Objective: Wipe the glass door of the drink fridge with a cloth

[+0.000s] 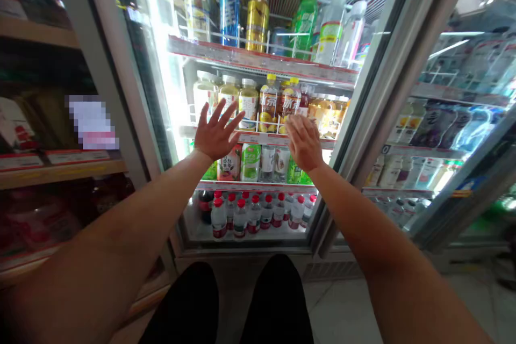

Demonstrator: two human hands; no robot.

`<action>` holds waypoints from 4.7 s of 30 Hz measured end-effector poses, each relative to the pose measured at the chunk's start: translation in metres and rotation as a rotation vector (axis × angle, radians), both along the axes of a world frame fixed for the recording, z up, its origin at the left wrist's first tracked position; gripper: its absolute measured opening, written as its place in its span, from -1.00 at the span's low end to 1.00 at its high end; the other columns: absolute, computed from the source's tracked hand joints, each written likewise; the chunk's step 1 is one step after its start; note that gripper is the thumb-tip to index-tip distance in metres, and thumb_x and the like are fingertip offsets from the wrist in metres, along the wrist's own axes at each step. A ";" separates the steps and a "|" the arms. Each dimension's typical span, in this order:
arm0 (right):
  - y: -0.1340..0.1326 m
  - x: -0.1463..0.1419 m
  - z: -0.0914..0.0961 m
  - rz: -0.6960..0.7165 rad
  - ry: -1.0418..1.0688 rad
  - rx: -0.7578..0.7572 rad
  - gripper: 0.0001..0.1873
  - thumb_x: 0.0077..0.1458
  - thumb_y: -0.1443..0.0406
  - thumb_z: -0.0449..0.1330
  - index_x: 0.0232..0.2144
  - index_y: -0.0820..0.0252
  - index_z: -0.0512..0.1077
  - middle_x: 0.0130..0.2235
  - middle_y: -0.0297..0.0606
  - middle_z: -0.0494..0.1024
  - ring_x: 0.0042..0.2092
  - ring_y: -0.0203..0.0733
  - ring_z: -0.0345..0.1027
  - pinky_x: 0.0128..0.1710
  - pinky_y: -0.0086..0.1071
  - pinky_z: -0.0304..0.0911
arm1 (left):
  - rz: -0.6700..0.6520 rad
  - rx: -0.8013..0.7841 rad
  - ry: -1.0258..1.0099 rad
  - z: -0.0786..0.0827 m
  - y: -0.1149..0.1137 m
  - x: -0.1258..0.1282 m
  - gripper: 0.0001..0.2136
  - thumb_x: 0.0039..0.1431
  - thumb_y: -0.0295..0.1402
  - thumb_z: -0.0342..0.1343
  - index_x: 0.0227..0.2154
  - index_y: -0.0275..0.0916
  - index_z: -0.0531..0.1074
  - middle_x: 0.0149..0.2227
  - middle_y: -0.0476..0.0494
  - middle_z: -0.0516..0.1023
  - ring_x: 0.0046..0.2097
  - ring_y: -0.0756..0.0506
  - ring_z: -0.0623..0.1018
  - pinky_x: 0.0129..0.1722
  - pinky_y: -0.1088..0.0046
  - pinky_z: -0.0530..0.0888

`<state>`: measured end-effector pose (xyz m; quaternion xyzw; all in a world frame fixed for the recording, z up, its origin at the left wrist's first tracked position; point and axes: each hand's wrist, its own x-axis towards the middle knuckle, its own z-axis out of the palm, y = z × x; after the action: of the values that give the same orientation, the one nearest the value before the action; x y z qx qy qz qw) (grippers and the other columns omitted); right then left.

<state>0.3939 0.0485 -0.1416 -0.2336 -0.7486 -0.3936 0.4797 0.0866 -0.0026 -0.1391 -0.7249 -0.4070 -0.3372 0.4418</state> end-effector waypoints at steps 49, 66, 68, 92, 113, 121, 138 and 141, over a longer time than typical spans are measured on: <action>-0.016 -0.028 -0.059 0.048 -0.256 0.042 -0.51 0.32 0.41 0.07 0.27 0.14 0.34 0.27 -0.19 0.43 0.34 -0.02 0.21 0.37 0.00 0.09 | 0.019 0.066 0.021 -0.002 0.000 -0.001 -0.44 0.42 -0.26 -0.04 0.42 -0.07 0.03 0.46 -0.06 -0.06 0.48 -0.16 -0.22 0.44 -0.03 -0.34; -0.022 -0.034 -0.069 0.148 -0.576 0.000 -0.52 0.34 0.42 0.05 0.26 0.13 0.34 0.27 -0.27 0.43 0.31 -0.08 0.25 0.38 -0.06 0.10 | 0.037 0.043 0.022 -0.002 0.001 -0.001 -0.45 0.44 -0.24 -0.07 0.43 -0.07 0.01 0.48 0.00 -0.14 0.48 -0.13 -0.28 0.45 -0.03 -0.36; -0.020 -0.030 -0.059 0.117 -0.447 -0.027 -0.48 0.34 0.42 0.04 0.31 0.10 0.28 0.29 -0.25 0.40 0.34 -0.07 0.20 0.40 -0.03 0.06 | 0.014 0.027 0.006 -0.002 0.000 0.000 -0.45 0.43 -0.23 -0.07 0.43 -0.07 0.03 0.47 -0.03 -0.10 0.48 -0.16 -0.25 0.45 -0.05 -0.34; -0.016 -0.016 -0.042 0.044 -0.278 -0.029 -0.46 0.35 0.40 0.03 0.33 0.06 0.24 0.29 -0.26 0.40 0.34 -0.05 0.19 0.38 0.00 0.10 | -0.004 0.043 -0.002 -0.001 -0.002 0.000 -0.38 0.37 -0.27 0.03 0.44 -0.03 0.01 0.45 -0.08 -0.02 0.47 -0.24 -0.13 0.44 -0.09 -0.32; -0.015 -0.018 -0.028 0.097 -0.213 -0.090 -0.27 0.34 0.41 -0.01 0.45 -0.09 -0.07 0.28 -0.23 0.38 0.34 0.02 0.18 0.41 0.07 0.06 | 0.002 0.044 -0.002 -0.001 -0.002 0.000 -0.39 0.40 -0.26 -0.01 0.44 0.00 -0.01 0.46 -0.04 -0.04 0.47 -0.21 -0.15 0.44 -0.03 -0.33; -0.005 -0.016 0.009 0.066 0.246 -0.067 -0.34 0.32 0.40 -0.07 0.43 0.09 0.03 0.36 -0.10 0.21 0.39 0.13 0.05 0.39 0.12 0.08 | -0.012 0.068 0.001 -0.001 0.000 -0.001 -0.44 0.41 -0.25 -0.01 0.42 -0.04 0.07 0.45 -0.04 -0.02 0.47 -0.21 -0.13 0.45 0.00 -0.35; -0.013 -0.021 -0.009 0.097 -0.187 -0.054 -0.39 0.33 0.42 -0.01 0.38 0.06 0.15 0.27 -0.19 0.40 0.35 -0.02 0.19 0.40 0.04 0.11 | -0.034 0.082 -0.004 -0.001 0.000 -0.001 -0.41 0.39 -0.26 0.02 0.43 -0.03 0.05 0.44 -0.08 0.02 0.47 -0.25 -0.07 0.44 -0.05 -0.30; -0.011 -0.021 -0.002 0.080 -0.168 -0.087 -0.40 0.33 0.42 0.00 0.37 0.03 0.17 0.30 -0.23 0.36 0.37 -0.04 0.15 0.41 0.02 0.10 | -0.026 0.092 -0.001 -0.001 0.001 -0.001 -0.40 0.39 -0.26 0.03 0.43 -0.02 0.04 0.44 -0.08 0.02 0.47 -0.25 -0.07 0.44 -0.05 -0.29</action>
<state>0.3727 0.0374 -0.1440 -0.1902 -0.8113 -0.3594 0.4200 0.0856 -0.0020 -0.1404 -0.7089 -0.3817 -0.3618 0.4700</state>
